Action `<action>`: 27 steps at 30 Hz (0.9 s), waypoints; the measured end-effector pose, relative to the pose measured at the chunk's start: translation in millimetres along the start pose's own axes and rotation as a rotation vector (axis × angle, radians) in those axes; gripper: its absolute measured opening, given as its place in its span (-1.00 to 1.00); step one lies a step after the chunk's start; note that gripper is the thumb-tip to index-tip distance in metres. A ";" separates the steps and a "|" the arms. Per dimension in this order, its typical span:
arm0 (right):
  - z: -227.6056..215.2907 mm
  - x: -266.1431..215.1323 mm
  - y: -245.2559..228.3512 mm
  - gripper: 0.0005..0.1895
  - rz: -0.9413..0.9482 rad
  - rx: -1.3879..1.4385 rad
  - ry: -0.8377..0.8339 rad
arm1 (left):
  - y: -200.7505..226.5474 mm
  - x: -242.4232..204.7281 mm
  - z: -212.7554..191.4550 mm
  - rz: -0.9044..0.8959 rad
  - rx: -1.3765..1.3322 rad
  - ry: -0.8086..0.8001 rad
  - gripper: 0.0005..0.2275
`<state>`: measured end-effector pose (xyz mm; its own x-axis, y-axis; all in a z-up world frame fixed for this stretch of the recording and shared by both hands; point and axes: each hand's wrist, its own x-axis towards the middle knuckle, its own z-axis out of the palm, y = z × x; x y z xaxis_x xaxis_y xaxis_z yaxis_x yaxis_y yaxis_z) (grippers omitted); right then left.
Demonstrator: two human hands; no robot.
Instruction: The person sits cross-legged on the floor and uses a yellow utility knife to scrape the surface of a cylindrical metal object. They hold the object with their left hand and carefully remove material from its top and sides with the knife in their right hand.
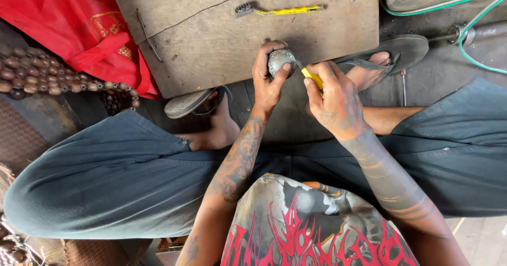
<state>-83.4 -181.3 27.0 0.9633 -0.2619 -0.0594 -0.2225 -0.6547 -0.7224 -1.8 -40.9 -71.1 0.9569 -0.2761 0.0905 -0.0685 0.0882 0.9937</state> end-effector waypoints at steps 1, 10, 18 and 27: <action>1.7 0.5 -0.6 -0.85 -0.001 0.002 -0.001 | -0.1 -0.1 -0.4 0.000 0.002 0.001 -0.68; 15.7 -1.0 10.4 -0.83 -0.061 -0.069 0.000 | 3.3 2.1 -0.8 -0.009 0.004 -0.001 -0.60; 14.9 4.6 8.1 -0.83 -0.089 -0.108 -0.020 | 4.6 4.5 0.2 0.010 0.014 -0.011 -0.65; 7.2 1.1 -5.9 -0.83 -0.135 -0.203 -0.042 | 1.8 -0.2 -0.5 0.028 0.018 -0.031 -0.64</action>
<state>-79.9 -172.7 26.3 0.9909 -0.1349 -0.0032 -0.1124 -0.8120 -0.5728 -1.9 -40.2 -69.4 0.9454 -0.3031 0.1202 -0.1006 0.0796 0.9917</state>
